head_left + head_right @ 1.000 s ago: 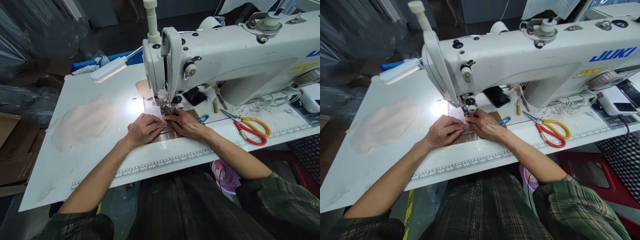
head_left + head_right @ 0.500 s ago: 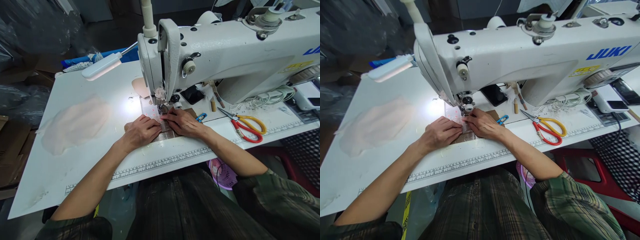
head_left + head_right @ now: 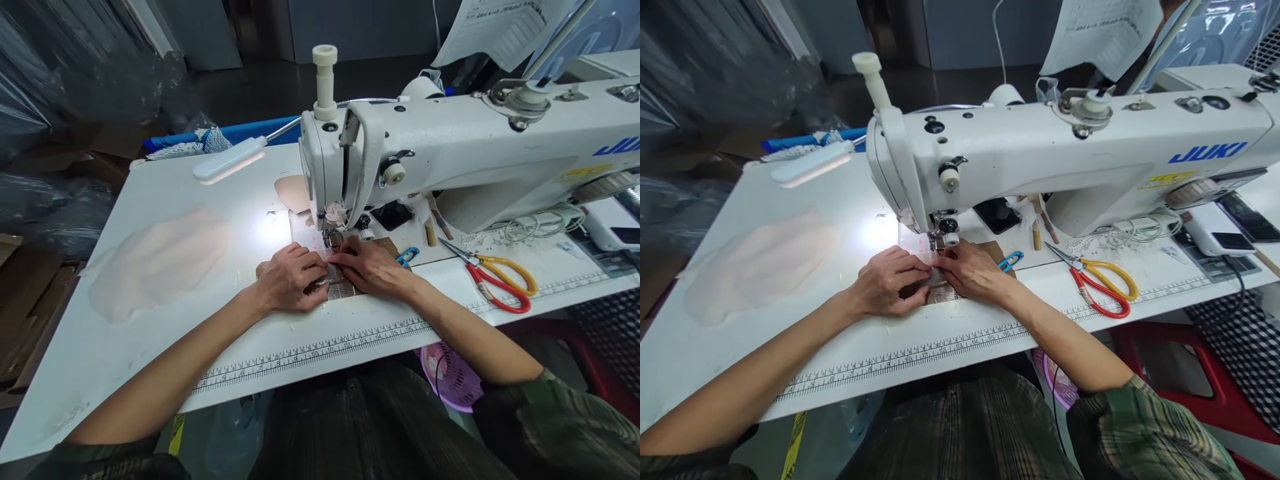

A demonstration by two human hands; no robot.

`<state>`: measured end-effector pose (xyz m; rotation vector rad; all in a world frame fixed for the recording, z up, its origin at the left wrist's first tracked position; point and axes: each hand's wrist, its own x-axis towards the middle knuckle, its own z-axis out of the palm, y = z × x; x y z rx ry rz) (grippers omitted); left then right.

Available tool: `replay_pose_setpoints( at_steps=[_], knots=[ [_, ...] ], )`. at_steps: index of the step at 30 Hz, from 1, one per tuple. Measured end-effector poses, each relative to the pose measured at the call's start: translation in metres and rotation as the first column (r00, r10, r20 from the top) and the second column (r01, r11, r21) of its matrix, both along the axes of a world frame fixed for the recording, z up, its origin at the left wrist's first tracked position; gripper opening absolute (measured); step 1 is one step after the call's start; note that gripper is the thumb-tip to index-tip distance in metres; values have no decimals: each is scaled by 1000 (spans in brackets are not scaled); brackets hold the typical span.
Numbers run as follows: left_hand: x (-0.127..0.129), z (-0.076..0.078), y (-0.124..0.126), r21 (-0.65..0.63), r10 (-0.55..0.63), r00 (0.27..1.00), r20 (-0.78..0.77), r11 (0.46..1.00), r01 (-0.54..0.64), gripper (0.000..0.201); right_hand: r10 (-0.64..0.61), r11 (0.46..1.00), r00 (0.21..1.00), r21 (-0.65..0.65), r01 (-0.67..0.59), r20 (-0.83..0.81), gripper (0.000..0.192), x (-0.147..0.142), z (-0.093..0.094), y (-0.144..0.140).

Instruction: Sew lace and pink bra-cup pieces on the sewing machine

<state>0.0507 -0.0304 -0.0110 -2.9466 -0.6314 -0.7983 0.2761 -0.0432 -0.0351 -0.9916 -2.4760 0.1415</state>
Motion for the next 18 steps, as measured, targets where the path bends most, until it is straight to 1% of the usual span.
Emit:
replay_pose_setpoints(
  at_steps=[5,9,13,16,18],
  knots=[
    [-1,-4,2,17,57,998,-20,998,-57,23,-81,996,992,-14,83,95,33,-6,4,-2],
    [-3,-5,2,7,77,994,-83,997,-77,28,-123,992,986,6,123,114,34,-8,5,-3],
    [-4,-5,1,-7,99,986,-132,995,-101,31,-81,997,993,-8,82,85,35,-5,6,-5],
    [-5,-6,2,-3,103,986,-133,995,-105,33,-52,999,997,-12,53,59,33,-4,8,-6],
    [-5,-7,3,0,104,986,-128,994,-105,34,-46,999,997,-18,47,69,31,-5,10,-6]
  ],
)
